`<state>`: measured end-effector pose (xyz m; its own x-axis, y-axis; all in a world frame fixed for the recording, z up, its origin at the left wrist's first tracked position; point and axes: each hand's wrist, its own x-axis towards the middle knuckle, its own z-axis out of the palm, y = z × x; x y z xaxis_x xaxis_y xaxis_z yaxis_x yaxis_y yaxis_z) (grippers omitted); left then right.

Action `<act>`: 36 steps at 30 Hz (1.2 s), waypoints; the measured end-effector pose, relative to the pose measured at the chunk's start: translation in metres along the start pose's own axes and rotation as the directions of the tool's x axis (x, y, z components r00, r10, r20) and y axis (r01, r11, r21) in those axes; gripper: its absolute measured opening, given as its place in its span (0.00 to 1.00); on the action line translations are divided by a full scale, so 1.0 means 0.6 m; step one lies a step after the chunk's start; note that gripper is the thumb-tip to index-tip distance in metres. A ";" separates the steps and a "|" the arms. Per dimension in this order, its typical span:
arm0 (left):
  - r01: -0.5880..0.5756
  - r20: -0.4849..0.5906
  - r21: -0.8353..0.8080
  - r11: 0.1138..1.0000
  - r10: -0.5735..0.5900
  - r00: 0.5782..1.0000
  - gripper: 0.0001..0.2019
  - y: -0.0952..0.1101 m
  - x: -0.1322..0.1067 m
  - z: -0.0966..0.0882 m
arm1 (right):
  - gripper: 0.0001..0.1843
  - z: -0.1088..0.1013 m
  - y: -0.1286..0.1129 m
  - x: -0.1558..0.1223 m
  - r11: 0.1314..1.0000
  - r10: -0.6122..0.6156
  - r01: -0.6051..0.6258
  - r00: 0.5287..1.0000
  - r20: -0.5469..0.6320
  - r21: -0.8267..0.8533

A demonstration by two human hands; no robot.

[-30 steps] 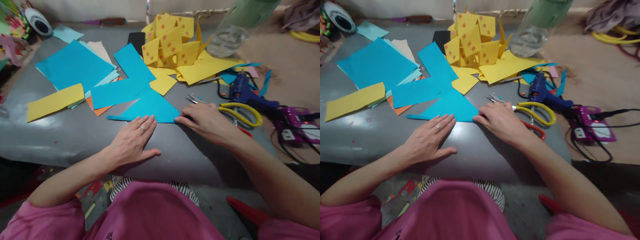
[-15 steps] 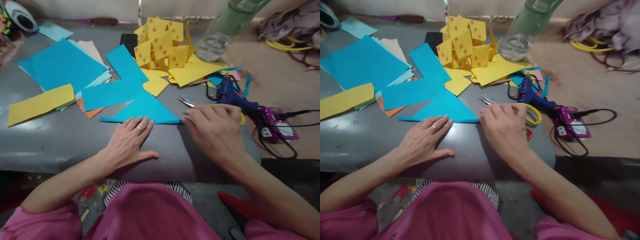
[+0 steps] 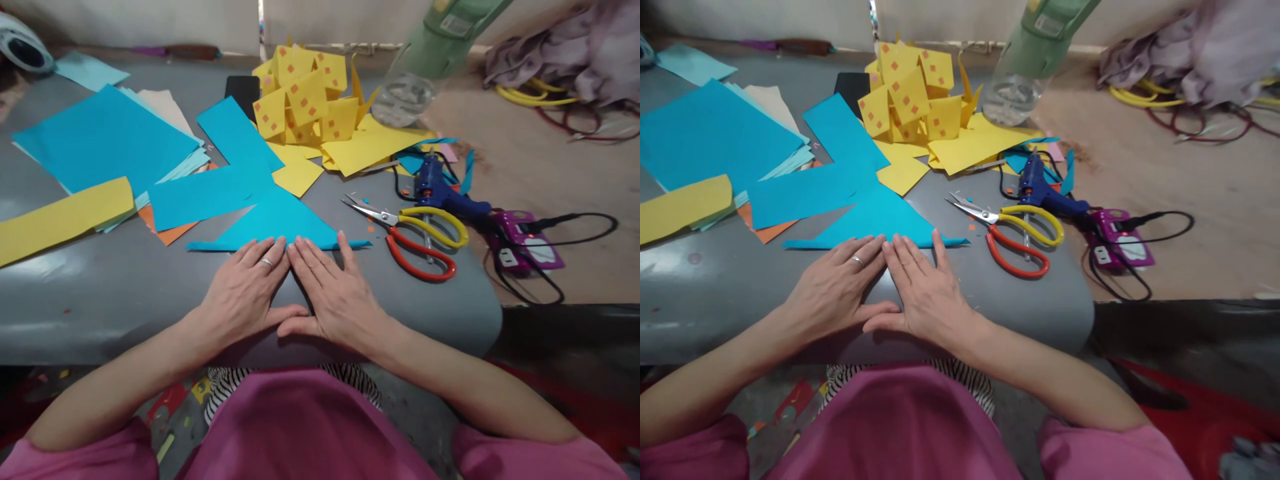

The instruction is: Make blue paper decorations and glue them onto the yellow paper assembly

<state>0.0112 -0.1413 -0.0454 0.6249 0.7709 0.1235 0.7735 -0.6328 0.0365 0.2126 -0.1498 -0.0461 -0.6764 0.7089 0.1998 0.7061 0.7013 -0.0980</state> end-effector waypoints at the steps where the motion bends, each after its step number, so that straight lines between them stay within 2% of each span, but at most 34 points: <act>1: 0.001 0.002 -0.001 1.000 -0.001 1.000 0.46 0.000 0.000 0.000 | 0.58 0.001 0.000 -0.001 1.000 0.008 -0.008 1.000 0.004 0.005; 5: 0.003 0.004 -0.004 1.000 -0.003 1.000 0.46 0.000 -0.002 0.002 | 0.59 0.005 0.008 -0.010 1.000 0.007 -0.007 1.000 0.011 0.005; 10: 0.008 0.009 -0.011 1.000 -0.008 1.000 0.46 0.000 -0.004 0.001 | 0.55 -0.007 0.039 -0.043 0.999 0.030 -0.030 1.000 0.007 -0.019; 17: 0.016 -0.004 -0.020 1.000 -0.016 1.000 0.46 0.005 -0.003 0.003 | 0.49 -0.022 0.070 -0.083 0.982 0.109 -0.114 0.993 -0.046 -0.151; 20: 0.070 -0.021 -0.018 0.997 -0.070 0.997 0.50 -0.003 -0.018 0.002 | 0.48 -0.019 0.070 -0.083 0.979 0.108 -0.120 0.991 -0.075 -0.167; 23: 0.190 -0.041 0.006 0.982 -0.190 0.981 0.51 -0.024 -0.053 -0.001 | 0.46 -0.016 0.070 -0.079 0.978 0.101 -0.118 0.989 -0.106 -0.170; 27: 0.358 -0.061 0.024 0.933 -0.356 0.932 0.45 -0.058 -0.108 -0.010 | 0.45 -0.013 0.072 -0.075 0.982 0.092 -0.111 0.988 -0.126 -0.156; 30: 0.409 -0.043 0.021 0.912 -0.408 0.912 0.40 -0.076 -0.130 -0.020 | 0.44 -0.010 0.072 -0.071 0.980 0.110 -0.130 0.984 -0.138 -0.148; 33: 0.419 -0.054 0.021 0.908 -0.417 0.907 0.34 -0.081 -0.125 -0.029 | 0.42 -0.013 0.071 -0.062 0.976 0.096 -0.124 0.982 -0.160 -0.180; 36: 0.338 -0.165 0.032 0.941 -0.329 0.930 0.26 -0.069 -0.097 -0.030 | 0.36 -0.024 0.072 -0.047 0.966 0.053 -0.097 0.982 -0.182 -0.238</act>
<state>-0.0592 -0.1612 -0.0363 0.3095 0.9129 0.2661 0.9421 -0.3324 0.0444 0.2652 -0.1407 -0.0421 -0.5883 0.7197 0.3686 0.7976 0.5915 0.1181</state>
